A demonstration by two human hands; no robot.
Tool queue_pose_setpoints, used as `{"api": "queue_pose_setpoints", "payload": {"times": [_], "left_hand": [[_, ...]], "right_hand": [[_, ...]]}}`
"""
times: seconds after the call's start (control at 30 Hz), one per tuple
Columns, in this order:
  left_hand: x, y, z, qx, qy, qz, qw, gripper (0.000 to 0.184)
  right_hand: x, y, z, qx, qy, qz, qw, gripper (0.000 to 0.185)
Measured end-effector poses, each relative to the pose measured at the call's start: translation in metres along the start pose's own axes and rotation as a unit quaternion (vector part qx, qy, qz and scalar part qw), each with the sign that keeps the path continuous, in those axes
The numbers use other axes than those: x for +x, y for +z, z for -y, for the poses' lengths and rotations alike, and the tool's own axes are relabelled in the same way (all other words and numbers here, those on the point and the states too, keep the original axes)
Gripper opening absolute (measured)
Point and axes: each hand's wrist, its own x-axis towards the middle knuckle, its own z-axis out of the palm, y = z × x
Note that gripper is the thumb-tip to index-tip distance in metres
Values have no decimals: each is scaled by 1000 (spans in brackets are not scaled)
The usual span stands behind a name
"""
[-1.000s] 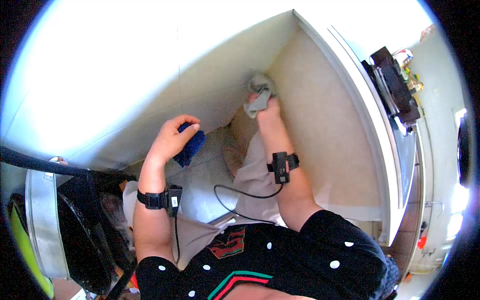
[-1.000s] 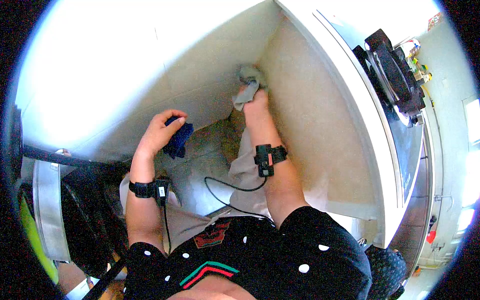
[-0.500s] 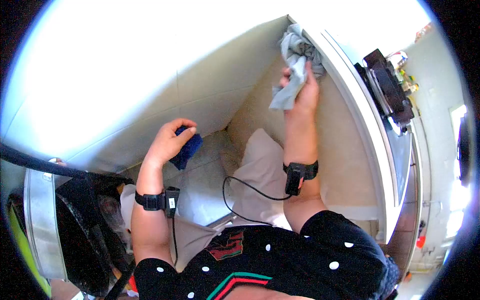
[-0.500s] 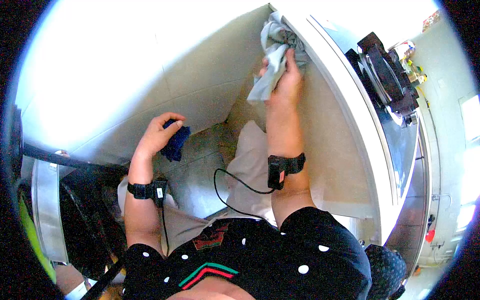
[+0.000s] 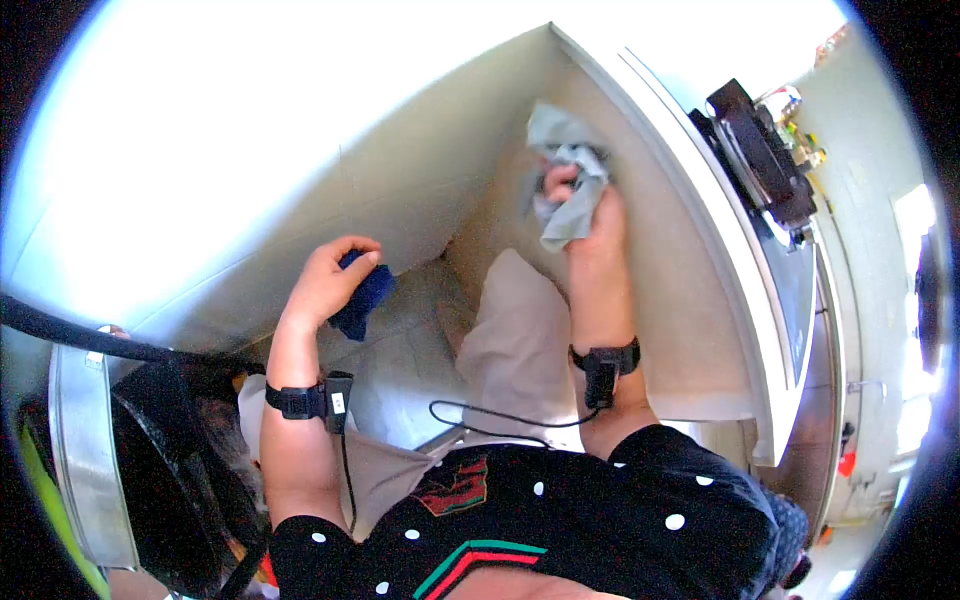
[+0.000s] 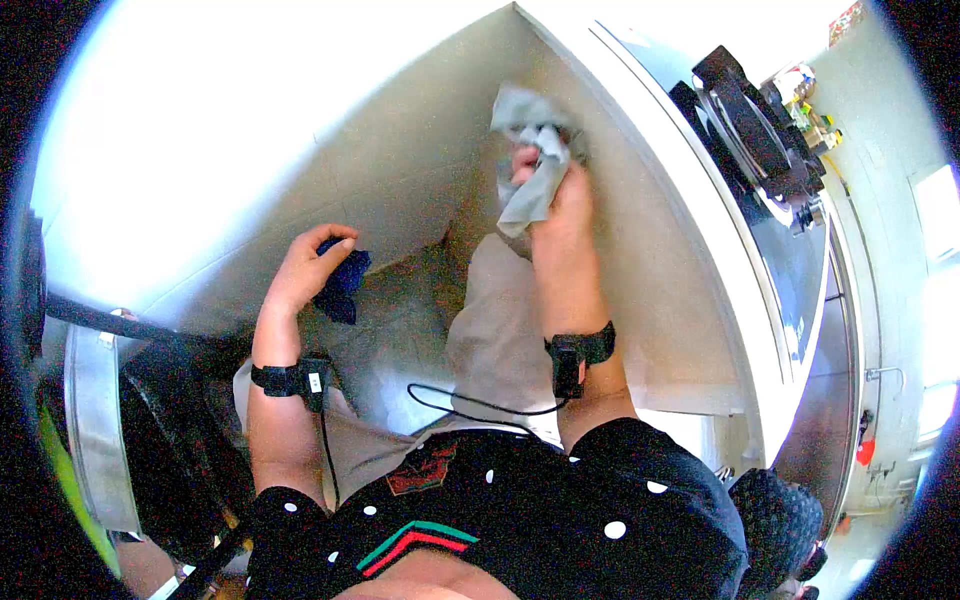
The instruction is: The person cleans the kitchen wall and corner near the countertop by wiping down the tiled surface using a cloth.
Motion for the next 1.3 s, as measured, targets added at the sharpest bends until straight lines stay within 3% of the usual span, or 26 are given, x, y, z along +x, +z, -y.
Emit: {"api": "queue_pose_setpoints", "payload": {"times": [0.07, 0.13, 0.2, 0.27, 0.3, 0.33, 0.37, 0.43, 0.5, 0.53, 0.6, 0.67, 0.7, 0.77, 0.83, 0.9, 1.03, 1.13, 1.17, 1.2, 1.3], "left_hand": [[1, 0, -2, 6, 4, -10, 1000, 27], [1, -1, -6, 24, 13, 11, 1000, 26], [4, 0, 0, 67, 42, -8, 997, 26], [5, 0, 8, 50, 27, 4, 998, 25], [5, 2, 7, 41, 25, 3, 999, 25], [4, 5, 4, 31, 24, 6, 999, 25], [6, 7, 4, 41, 27, 16, 999, 25], [14, 6, 14, 49, 32, 37, 998, 24], [17, 7, 17, 51, 29, 67, 996, 26], [21, 13, 12, 54, 28, 92, 994, 27], [51, 20, 32, 9, 15, 102, 995, 29], [92, 25, 54, 10, -12, 113, 993, 30], [104, 34, 54, 23, -39, 92, 995, 31], [133, 43, 67, 23, 4, 122, 992, 32], [161, 42, 78, 38, 53, 133, 989, 32], [190, 44, 89, 67, 7, 120, 990, 38], [168, 43, 66, 182, 43, 123, 975, 42], [122, 33, 39, 92, -64, 104, 988, 44], [106, 33, 31, 23, -81, 119, 989, 44], [92, 29, 28, 38, -70, 105, 991, 43], [74, 12, 35, 7, -76, 56, 995, 38]], "right_hand": [[-20, 43, -3, -129, -139, 78, 979, 25], [-25, 47, -10, -182, -150, 78, 969, 27], [-26, 33, -26, -245, -226, -38, 942, 30], [-26, 2, -33, -103, -154, -77, 980, 27], [-24, -21, -33, -111, -145, -63, 981, 27], [-28, -39, -35, -117, -122, -120, 978, 28], [-47, -19, -51, -100, -155, -241, 953, 28], [-59, -55, -54, -101, -130, -236, 958, 27], [-93, -49, -66, -161, -176, -258, 936, 30], [-102, -67, -61, -116, -146, -220, 958, 29], [-115, -64, -63, -88, -182, -244, 948, 27], [-107, -62, -62, -57, -148, -222, 962, 23], [-114, -56, -57, -60, -170, -226, 957, 23], [-110, -49, -59, -104, -174, -290, 935, 24], [-107, -51, -57, -116, -197, -255, 940, 25], [-103, -46, -53, -161, -230, -217, 935, 27], [-115, -6, -49, -199, -273, -224, 914, 25], [-120, 16, -51, -241, -226, -212, 920, 29], [-101, 3, -52, -296, -260, -244, 886, 29], [-98, 13, -51, -176, -169, -224, 943, 25], [-46, 15, -56, -144, -117, -115, 976, 27]]}}
